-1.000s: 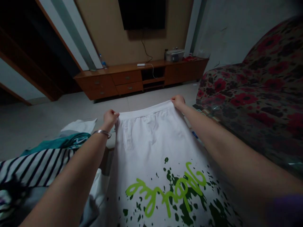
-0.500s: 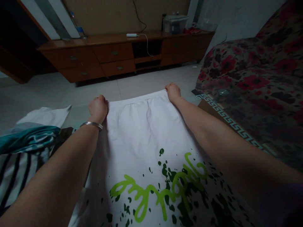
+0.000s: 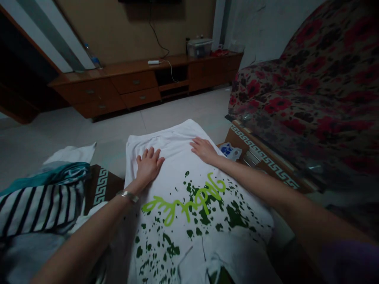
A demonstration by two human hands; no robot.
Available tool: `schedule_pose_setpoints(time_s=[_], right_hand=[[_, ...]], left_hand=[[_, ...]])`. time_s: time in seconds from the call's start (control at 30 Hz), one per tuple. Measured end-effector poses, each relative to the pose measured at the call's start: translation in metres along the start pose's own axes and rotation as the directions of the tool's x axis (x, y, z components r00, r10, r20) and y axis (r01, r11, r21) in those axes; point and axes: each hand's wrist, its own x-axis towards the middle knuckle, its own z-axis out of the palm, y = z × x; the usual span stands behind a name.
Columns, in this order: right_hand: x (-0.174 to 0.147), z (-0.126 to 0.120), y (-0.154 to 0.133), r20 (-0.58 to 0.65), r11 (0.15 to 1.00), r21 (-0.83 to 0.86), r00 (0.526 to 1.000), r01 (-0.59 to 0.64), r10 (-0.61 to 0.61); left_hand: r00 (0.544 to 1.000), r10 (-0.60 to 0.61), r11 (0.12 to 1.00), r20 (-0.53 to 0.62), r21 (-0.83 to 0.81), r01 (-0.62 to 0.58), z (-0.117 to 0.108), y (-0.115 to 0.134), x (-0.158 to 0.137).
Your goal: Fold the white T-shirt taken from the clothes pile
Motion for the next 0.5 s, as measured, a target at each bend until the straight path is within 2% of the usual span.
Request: schedule_pose_setpoints(time_s=[0.07,0.13,0.17,0.23,0.3,0.4,0.43,0.5], right_hand=[[-0.022,-0.020,0.040,0.050,0.999,-0.029,0.998,-0.041,0.043],[-0.051,-0.045,0.063,0.091,0.986,-0.088,0.985,-0.140,0.148],[-0.067,-0.059,0.067,0.083,0.970,-0.125,0.972,-0.207,0.218],[-0.105,-0.081,0.055,0.006,0.939,-0.173,0.953,-0.298,0.303],[-0.144,-0.093,0.028,-0.079,0.953,-0.170,0.967,-0.252,0.242],[-0.199,-0.091,-0.008,-0.064,0.992,-0.123,0.998,-0.010,0.002],[-0.215,-0.087,-0.011,-0.037,0.994,-0.109,0.999,0.026,-0.031],[-0.244,-0.079,-0.001,0.001,0.994,-0.105,1.000,-0.022,0.023]], left_hand=[[1.000,0.027,0.999,0.004,-0.022,-0.027,-0.007,-0.002,-0.004],[1.000,0.003,1.000,-0.004,-0.028,-0.003,-0.019,0.004,-0.013],[0.999,-0.033,0.999,-0.019,-0.026,0.032,-0.027,0.010,-0.023],[0.993,-0.104,0.994,-0.064,-0.024,0.102,-0.042,0.028,-0.051],[0.988,-0.125,0.992,-0.095,-0.013,0.125,-0.055,0.049,-0.092],[0.989,-0.133,0.990,-0.064,0.039,0.136,-0.061,0.069,-0.166],[0.988,-0.152,0.986,-0.036,0.058,0.154,-0.059,0.069,-0.190],[0.980,-0.198,0.977,0.008,0.082,0.197,-0.055,0.059,-0.230]])
